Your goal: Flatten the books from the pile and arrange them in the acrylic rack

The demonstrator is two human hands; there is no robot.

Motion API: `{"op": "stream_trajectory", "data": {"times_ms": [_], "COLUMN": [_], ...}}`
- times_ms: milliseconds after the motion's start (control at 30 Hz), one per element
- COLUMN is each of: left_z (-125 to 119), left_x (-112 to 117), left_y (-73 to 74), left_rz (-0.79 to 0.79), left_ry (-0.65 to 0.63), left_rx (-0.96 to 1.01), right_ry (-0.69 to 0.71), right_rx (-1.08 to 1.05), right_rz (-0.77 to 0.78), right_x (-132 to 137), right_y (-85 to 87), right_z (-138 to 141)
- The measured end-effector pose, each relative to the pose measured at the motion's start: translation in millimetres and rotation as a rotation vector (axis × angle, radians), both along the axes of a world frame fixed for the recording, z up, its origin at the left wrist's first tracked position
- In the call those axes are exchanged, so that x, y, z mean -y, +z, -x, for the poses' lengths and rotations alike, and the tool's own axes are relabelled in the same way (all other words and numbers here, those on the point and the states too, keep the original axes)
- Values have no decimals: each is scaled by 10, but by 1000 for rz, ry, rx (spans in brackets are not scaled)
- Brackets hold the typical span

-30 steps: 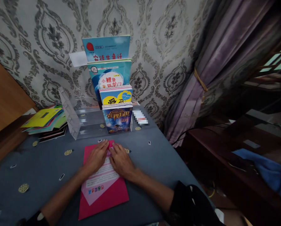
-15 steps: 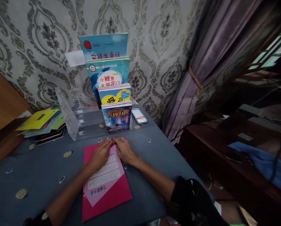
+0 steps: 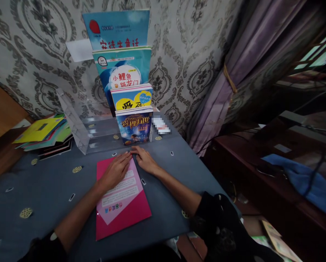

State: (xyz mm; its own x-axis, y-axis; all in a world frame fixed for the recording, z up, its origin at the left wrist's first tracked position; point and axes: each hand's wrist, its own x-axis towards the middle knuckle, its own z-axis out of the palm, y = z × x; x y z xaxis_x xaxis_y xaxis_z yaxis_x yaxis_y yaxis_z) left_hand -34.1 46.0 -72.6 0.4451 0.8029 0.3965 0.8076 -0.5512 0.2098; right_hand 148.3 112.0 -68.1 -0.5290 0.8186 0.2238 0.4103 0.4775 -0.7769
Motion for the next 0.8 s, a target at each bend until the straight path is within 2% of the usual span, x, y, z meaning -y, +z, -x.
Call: {"op": "stream_trajectory", "data": {"times_ms": [467,800], "left_z": [-41,-122], "left_x": [101,343], "left_y": [130,224], "left_rz": [64,113], "left_ry": [-119,-207], "left_rx": [-21,-60], "right_ry": [24,29], "right_rx": [6,3], "right_rz": [-104,-117], "right_x": [2,18], "right_y": [-33,-25], "right_z": [5,-5]}}
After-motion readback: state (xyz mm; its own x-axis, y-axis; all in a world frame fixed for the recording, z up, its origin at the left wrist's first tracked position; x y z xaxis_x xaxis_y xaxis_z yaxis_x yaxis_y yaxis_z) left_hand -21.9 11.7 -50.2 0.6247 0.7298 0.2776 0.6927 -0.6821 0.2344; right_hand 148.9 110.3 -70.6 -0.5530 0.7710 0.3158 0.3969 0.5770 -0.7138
